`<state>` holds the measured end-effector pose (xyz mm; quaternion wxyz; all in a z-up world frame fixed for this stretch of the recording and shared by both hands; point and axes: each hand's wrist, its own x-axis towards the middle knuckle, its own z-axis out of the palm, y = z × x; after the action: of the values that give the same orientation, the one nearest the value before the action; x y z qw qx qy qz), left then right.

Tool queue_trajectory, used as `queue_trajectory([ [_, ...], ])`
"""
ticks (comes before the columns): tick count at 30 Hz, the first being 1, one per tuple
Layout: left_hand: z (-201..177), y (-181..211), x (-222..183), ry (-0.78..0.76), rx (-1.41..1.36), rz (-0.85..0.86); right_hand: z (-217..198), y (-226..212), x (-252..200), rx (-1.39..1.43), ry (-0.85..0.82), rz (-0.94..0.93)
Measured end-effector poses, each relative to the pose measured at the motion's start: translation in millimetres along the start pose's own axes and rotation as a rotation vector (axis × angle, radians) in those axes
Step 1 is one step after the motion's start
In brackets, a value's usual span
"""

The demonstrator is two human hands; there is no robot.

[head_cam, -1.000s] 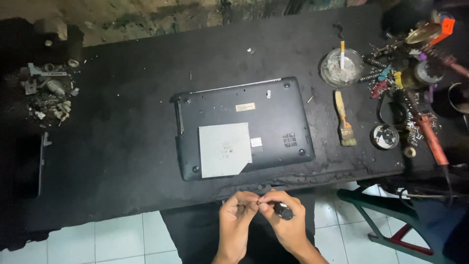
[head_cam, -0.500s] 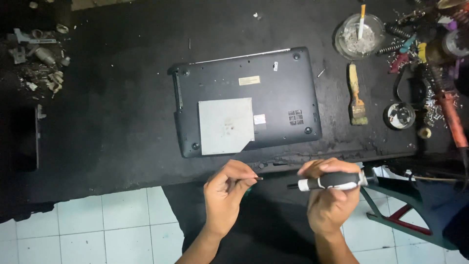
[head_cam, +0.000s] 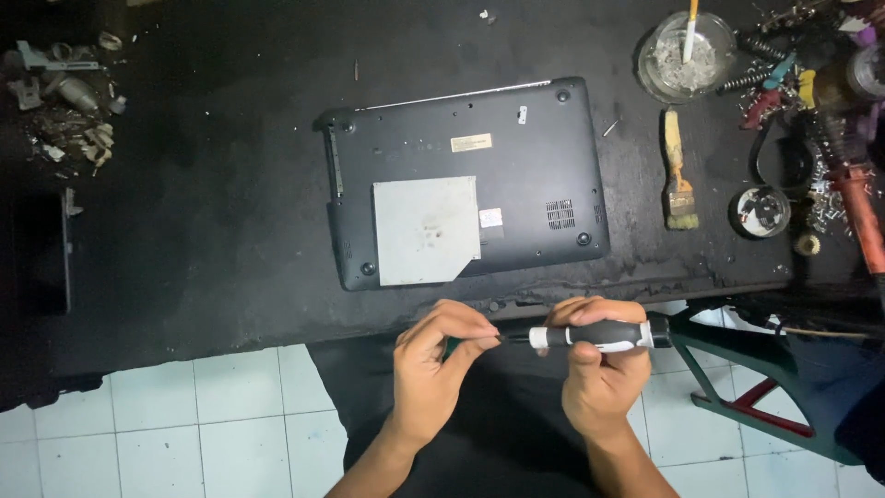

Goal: Cleaning and inspecting a laptop optical drive using a brush and precision tools at a repair station.

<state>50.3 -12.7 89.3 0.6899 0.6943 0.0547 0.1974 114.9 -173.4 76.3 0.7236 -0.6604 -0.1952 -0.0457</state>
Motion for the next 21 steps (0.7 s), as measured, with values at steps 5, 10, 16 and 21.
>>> queue_trajectory([
  [5, -3.0, -0.8, 1.4, -0.02, 0.074, -0.03, -8.5, 1.9, -2.4, -0.072, -0.145, 0.056],
  [10, -20.7, -0.2, 21.5, -0.01, 0.039, -0.09, -13.0, 15.0, 2.8, -0.098, 0.067, 0.131],
  [16, -79.4, -19.6, 102.7, 0.036, 0.273, 0.025, -48.5, 46.4, -17.8, 0.311, -0.111, 0.299],
  [21, -103.9, -47.3, 181.4, -0.064, 0.507, 0.05, -62.2, 67.1, -88.9, 0.363, -0.237, 0.732],
])
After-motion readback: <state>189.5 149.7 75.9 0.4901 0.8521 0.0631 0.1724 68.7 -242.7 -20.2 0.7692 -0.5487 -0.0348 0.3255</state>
